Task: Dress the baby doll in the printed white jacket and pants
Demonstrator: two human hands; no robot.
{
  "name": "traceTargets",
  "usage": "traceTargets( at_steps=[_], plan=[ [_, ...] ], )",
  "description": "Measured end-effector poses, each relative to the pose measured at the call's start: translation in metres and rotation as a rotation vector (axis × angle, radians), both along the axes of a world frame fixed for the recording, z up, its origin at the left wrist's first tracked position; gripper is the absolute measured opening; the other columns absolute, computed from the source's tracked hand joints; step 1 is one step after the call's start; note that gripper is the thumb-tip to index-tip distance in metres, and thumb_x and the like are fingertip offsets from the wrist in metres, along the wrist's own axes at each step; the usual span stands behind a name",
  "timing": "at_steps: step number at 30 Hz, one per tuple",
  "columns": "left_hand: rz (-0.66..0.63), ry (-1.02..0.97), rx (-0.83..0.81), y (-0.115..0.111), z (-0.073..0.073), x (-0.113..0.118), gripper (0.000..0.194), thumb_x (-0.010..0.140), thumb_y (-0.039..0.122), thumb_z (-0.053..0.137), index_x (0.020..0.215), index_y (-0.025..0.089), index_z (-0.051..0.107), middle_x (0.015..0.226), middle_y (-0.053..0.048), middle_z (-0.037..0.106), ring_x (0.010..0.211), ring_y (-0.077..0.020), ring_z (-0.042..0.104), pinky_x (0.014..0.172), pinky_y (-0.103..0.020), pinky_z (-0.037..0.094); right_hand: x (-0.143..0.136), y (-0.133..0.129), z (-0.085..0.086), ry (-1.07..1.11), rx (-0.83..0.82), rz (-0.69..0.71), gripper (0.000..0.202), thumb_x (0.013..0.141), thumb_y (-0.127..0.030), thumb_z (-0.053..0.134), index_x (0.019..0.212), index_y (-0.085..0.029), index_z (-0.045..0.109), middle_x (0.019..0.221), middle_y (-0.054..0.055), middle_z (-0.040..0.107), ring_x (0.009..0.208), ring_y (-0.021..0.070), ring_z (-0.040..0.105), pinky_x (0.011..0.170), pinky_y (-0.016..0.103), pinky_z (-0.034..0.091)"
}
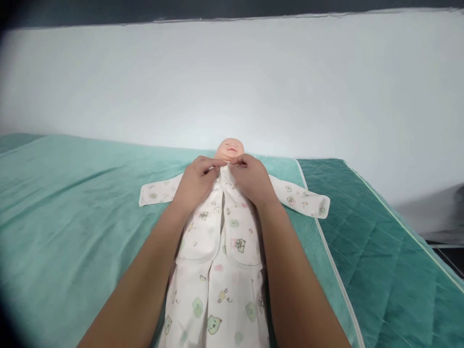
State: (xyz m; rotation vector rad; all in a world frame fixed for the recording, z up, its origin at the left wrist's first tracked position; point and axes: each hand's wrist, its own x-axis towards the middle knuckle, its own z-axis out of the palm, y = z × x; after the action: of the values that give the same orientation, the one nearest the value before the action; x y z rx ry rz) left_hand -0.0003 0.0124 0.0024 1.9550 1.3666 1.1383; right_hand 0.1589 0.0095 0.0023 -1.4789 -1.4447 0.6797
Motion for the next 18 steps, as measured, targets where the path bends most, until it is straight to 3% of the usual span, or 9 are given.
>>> traceTargets(
  at_steps=[6,18],
  plan=[
    [0.021,-0.025,0.000,0.0013,-0.0009,0.0007,0.028,0.087,0.015,0.050,0.097,0.024,0.074,0.106,-0.004,0.064,0.089,-0.0169,0.062,0.087,-0.031,0.049,-0.0013,0.0043,-0.0023,-0.022,-0.041,-0.060,0.022,0.073,-0.036,0.064,0.087,-0.021,0.071,0.089,0.003,0.071,0.082,0.0200,0.060,0.077,0.035,0.043],
    [-0.013,0.004,0.039,-0.0003,-0.0015,0.0000,0.040,0.087,0.010,0.043,0.100,0.028,0.076,0.106,-0.003,0.064,0.094,-0.0176,0.063,0.085,-0.032,0.049,-0.0014,0.0083,-0.0039,0.015,-0.055,-0.078,0.018,0.072,-0.035,0.064,0.081,-0.019,0.069,0.080,0.001,0.070,0.075,0.0170,0.058,0.068,0.029,0.041]
  ],
)
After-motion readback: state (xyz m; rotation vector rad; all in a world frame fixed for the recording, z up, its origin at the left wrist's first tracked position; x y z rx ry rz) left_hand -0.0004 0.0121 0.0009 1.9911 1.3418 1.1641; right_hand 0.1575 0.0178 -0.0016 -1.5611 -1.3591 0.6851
